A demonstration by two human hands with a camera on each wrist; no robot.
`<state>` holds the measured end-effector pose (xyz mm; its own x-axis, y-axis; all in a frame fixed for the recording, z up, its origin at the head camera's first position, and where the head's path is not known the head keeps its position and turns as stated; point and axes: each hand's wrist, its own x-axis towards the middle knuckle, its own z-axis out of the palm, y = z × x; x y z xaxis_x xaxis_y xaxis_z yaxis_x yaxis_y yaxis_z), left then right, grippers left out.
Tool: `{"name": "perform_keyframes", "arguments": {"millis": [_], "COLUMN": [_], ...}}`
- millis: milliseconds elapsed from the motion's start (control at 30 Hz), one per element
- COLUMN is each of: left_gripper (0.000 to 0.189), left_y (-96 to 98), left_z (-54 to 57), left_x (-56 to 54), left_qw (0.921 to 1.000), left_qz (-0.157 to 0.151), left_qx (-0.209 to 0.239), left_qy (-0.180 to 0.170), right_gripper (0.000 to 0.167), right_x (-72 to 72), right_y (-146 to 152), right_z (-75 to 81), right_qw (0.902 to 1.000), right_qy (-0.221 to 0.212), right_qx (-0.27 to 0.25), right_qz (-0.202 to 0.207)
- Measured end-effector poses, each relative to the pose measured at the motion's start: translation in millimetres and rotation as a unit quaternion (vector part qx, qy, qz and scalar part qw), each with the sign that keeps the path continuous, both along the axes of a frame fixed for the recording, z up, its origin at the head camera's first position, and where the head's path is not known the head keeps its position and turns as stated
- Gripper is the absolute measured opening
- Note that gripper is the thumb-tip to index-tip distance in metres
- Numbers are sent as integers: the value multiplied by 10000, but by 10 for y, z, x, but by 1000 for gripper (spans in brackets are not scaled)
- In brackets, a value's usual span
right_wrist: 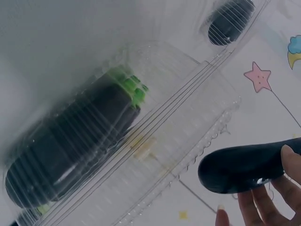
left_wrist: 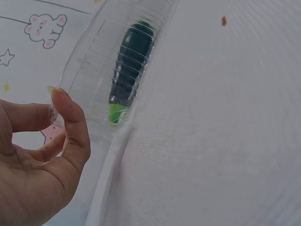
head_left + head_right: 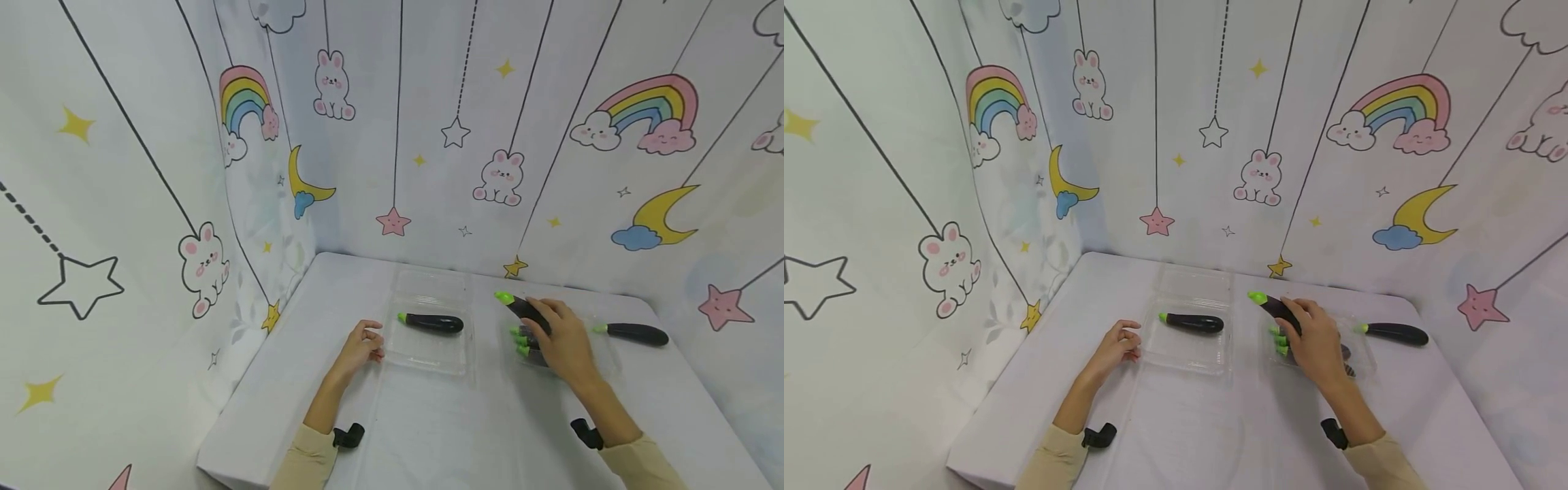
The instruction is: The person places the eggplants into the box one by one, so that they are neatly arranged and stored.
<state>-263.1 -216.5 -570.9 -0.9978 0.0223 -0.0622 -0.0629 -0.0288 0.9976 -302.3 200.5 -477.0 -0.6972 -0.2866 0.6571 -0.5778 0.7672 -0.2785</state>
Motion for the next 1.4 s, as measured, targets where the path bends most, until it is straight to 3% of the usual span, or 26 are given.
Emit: {"name": "perform_keyframes", "arguments": {"millis": [167, 300, 567, 933, 1400], "left_gripper": [40, 41, 41, 40, 42], "left_y": [-2, 2, 15, 13, 4], "left_z": [57, 4, 6, -2, -3], "left_x": [20, -7, -14, -14, 5], "left_qw": [10000, 10000, 10000, 10000, 9999], "left_qz": [-12, 10, -36, -4, -46], "left_qx": [-10, -39, -35, -53, -85], "left_qy": [-11, 23, 50, 38, 59], "right_gripper": [50, 49, 47, 48, 46], "right_x": [3, 29, 33, 66, 9], "right_y": [-88, -165, -285, -509, -769], "right_z": [-47, -77, -103, -69, -96], "right_qw": [9997, 9991, 9991, 9964, 9955], "right_qy": [-224, -411, -401, -832, -718], "right_qx": [-87, -93, -109, -175, -200], "right_qz": [11, -63, 75, -49, 583]}}
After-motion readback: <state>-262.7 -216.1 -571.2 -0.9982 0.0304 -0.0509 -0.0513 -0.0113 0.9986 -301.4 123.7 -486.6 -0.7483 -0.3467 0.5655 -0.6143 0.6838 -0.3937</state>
